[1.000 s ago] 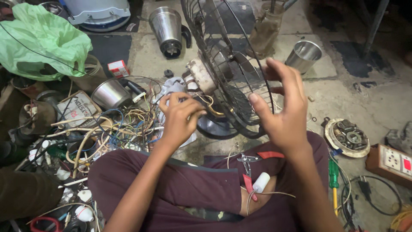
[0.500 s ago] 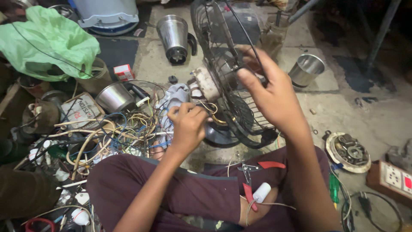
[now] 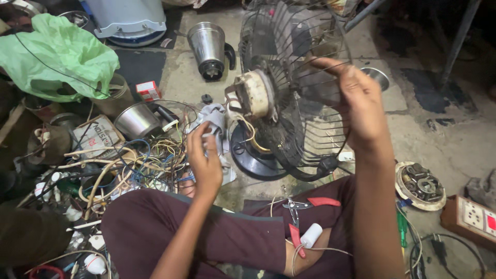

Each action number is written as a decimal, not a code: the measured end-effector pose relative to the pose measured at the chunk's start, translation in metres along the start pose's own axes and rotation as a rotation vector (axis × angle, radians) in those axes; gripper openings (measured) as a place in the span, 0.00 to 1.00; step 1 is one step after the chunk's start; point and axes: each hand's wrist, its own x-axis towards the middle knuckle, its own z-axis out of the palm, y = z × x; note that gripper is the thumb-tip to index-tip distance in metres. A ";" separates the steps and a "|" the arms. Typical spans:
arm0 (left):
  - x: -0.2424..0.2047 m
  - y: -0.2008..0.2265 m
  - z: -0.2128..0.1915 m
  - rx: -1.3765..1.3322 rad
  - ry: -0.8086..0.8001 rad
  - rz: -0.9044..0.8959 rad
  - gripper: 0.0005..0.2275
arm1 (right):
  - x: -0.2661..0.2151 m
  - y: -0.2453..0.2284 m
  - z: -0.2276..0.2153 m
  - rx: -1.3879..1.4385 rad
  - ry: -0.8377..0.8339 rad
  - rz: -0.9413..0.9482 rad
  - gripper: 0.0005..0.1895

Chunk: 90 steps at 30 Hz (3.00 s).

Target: The person repairs a fan by hand and using tape, applying electrical tape to internal wires and assembling the plastic base and housing components.

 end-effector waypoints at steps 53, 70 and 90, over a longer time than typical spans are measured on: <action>0.005 0.047 0.099 -0.530 0.227 -0.589 0.15 | -0.017 0.094 -0.252 -0.292 0.897 0.236 0.20; -0.010 0.098 0.109 -0.489 0.217 -0.681 0.19 | 0.032 0.274 -0.296 -0.338 0.679 0.647 0.21; -0.026 0.035 -0.014 -0.473 0.093 -0.785 0.10 | -0.204 0.096 -0.114 -1.022 0.072 0.267 0.16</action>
